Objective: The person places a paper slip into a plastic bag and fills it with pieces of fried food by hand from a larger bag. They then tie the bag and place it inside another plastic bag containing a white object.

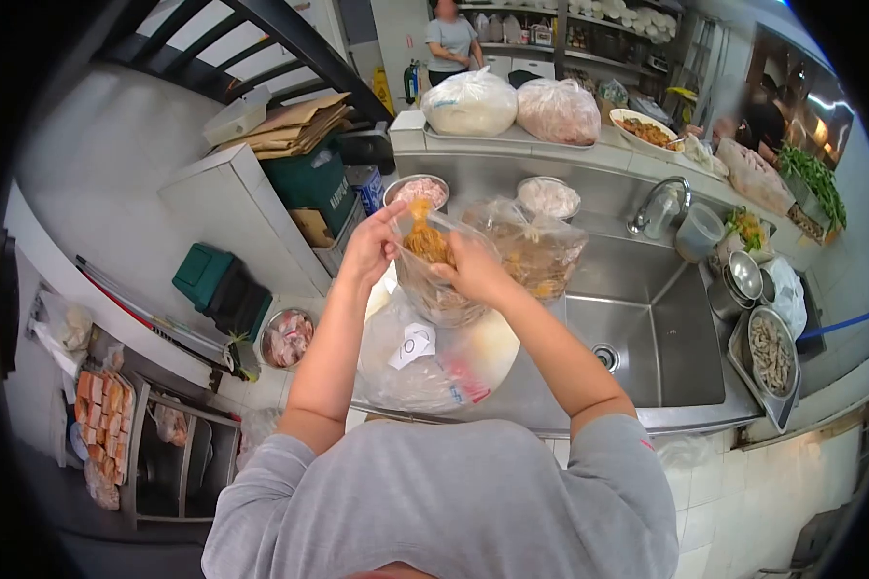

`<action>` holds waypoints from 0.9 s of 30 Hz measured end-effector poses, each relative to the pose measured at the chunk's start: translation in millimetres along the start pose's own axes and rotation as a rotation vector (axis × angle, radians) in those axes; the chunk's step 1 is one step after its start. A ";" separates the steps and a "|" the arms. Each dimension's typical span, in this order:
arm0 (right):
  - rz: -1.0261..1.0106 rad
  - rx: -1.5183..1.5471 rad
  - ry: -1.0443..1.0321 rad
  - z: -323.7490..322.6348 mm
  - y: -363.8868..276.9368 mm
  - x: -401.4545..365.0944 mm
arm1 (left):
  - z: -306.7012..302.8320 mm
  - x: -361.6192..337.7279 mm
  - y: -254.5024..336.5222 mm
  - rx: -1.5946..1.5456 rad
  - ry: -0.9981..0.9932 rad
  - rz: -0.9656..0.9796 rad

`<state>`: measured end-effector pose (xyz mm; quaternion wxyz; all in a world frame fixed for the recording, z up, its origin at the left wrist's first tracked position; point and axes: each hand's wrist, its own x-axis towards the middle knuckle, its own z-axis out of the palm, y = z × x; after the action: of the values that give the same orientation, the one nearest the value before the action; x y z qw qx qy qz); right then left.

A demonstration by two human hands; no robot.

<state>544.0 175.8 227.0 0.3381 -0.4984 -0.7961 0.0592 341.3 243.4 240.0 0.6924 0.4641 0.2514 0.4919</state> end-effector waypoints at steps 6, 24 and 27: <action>0.193 -0.124 -0.270 -35.2 -4.8 -12.8 | 5.1 -8.2 1.8 0.149 0.053 0.025; -0.225 -0.392 0.062 -94.5 15.4 30.8 | 42.8 73.1 43.1 1.349 0.502 0.801; -0.258 -0.318 0.176 -108.9 26.9 31.3 | 49.5 77.9 45.7 1.400 0.535 0.819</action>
<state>620.8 188.8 313.6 0.3280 -0.4427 -0.8201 -0.1545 391.1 299.0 311.1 -0.0692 0.7075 0.4650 0.5277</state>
